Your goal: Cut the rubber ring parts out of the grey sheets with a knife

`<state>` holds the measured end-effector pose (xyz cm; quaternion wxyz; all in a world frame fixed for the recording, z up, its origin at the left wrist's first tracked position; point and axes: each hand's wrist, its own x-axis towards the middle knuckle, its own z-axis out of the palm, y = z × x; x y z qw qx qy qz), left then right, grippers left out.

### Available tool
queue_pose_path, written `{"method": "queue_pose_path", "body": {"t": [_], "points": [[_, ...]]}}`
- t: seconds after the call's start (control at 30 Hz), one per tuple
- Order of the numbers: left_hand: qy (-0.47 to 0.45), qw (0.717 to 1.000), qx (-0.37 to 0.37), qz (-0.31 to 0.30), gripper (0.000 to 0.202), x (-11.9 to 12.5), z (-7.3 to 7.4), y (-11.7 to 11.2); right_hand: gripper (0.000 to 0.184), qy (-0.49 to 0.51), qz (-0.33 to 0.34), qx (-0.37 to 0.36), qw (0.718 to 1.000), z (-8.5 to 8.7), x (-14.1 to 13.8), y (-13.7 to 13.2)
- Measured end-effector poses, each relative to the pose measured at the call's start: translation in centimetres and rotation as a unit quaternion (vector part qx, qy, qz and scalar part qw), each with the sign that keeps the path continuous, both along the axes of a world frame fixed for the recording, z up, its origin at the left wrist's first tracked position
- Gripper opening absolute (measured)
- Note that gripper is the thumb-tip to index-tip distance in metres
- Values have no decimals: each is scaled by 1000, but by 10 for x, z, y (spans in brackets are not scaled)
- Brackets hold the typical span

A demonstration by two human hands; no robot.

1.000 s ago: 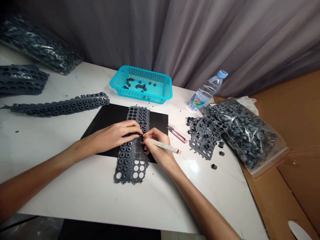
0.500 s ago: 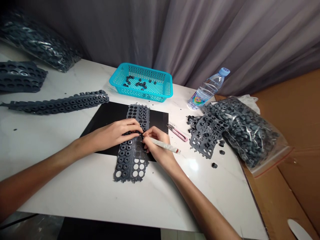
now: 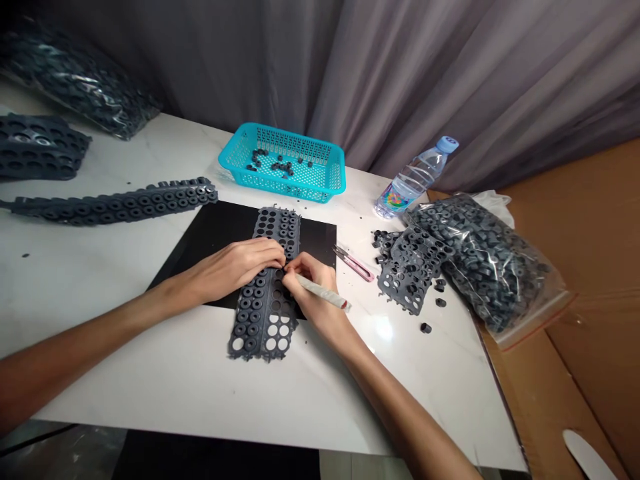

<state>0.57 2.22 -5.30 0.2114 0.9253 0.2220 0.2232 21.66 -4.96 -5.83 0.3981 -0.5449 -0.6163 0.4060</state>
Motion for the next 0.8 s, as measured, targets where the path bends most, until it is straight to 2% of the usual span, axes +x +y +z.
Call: {"method": "queue_pose_path", "body": {"t": [0.17, 0.27, 0.43, 0.8], "points": [[-67, 992, -99, 45, 21, 1, -5, 0, 7, -17, -12, 11, 1000, 2, -2, -2], [-55, 990, -124, 42, 22, -1, -3, 2, 4, 41, -11, -25, 999, 1, 0, -1], [-32, 993, -113, 19, 25, -6, -2, 4, 8, 130, -23, -38, 991, -2, 3, 2], [-9, 997, -72, 8, 25, -5, 1, 3, 7, 103, -6, -55, 993, -1, 3, 1]]}}
